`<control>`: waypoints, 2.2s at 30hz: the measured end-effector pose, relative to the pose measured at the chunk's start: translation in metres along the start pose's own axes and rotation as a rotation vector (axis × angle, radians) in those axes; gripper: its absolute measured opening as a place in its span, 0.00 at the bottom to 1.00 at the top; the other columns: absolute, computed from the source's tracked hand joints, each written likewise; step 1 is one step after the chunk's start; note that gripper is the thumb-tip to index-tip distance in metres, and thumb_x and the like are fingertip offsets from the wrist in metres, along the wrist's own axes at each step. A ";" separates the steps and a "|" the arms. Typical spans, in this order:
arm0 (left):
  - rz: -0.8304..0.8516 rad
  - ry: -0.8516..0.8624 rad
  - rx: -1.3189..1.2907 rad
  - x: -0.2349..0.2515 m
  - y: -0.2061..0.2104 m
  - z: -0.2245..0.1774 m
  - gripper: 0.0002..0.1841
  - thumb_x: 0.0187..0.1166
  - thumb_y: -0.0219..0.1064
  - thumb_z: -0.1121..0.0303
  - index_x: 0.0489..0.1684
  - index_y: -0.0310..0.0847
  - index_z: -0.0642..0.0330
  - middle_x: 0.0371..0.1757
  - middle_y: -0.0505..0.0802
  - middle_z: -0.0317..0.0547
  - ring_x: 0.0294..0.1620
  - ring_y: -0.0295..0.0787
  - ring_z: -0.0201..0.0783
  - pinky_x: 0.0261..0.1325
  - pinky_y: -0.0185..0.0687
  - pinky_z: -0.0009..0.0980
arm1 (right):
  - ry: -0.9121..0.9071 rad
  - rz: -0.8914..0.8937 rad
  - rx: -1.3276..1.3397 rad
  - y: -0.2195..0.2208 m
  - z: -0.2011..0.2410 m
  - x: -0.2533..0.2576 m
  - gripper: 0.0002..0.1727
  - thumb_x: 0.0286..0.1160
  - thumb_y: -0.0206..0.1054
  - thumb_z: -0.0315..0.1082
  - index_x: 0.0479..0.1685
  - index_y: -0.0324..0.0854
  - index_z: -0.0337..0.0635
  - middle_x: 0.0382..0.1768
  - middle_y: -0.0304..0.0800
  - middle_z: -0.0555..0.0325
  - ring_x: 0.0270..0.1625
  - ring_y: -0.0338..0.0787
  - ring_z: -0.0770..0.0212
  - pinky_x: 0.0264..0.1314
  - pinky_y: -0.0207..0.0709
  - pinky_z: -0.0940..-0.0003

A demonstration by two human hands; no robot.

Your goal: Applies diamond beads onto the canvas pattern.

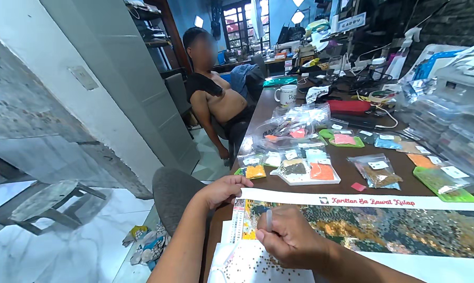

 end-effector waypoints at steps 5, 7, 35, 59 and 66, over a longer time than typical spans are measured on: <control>0.001 0.001 0.010 0.000 0.000 0.000 0.15 0.79 0.50 0.83 0.54 0.79 0.59 0.34 0.92 0.34 0.27 0.84 0.20 0.30 0.77 0.16 | -0.003 0.004 -0.012 0.001 0.000 0.000 0.20 0.83 0.54 0.36 0.18 0.75 0.40 0.14 0.73 0.57 0.20 0.74 0.66 0.23 0.64 0.72; 0.004 -0.003 0.010 0.001 0.000 0.000 0.16 0.79 0.50 0.83 0.54 0.79 0.59 0.35 0.92 0.34 0.27 0.84 0.21 0.30 0.78 0.17 | 0.024 0.010 0.001 0.001 -0.002 0.000 0.20 0.83 0.54 0.36 0.19 0.76 0.40 0.14 0.74 0.57 0.20 0.75 0.67 0.24 0.65 0.72; 0.024 0.055 -0.138 0.001 -0.006 0.003 0.18 0.71 0.52 0.80 0.55 0.80 0.57 0.37 0.94 0.38 0.28 0.87 0.24 0.30 0.82 0.19 | 0.401 -0.281 0.004 -0.029 -0.042 -0.001 0.17 0.82 0.55 0.41 0.22 0.76 0.51 0.15 0.70 0.74 0.18 0.70 0.82 0.22 0.64 0.84; 0.035 0.040 -0.160 0.002 -0.006 0.005 0.19 0.72 0.52 0.81 0.60 0.77 0.58 0.34 0.93 0.38 0.27 0.89 0.26 0.31 0.85 0.21 | 0.379 -0.224 0.070 -0.024 -0.045 0.000 0.17 0.86 0.56 0.41 0.28 0.81 0.46 0.19 0.74 0.73 0.22 0.73 0.83 0.26 0.67 0.86; 0.041 0.050 -0.183 0.002 -0.007 0.005 0.19 0.72 0.52 0.80 0.59 0.78 0.57 0.34 0.93 0.39 0.26 0.88 0.26 0.29 0.84 0.21 | 0.360 -0.222 0.066 -0.023 -0.045 0.000 0.17 0.86 0.56 0.41 0.29 0.81 0.46 0.19 0.75 0.72 0.23 0.74 0.84 0.27 0.68 0.87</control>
Point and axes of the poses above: each hand's wrist, its own x-axis towards the middle knuckle, its own y-axis out of the palm, z = x × y, the point moved 6 cm from there along x, towards the middle knuckle
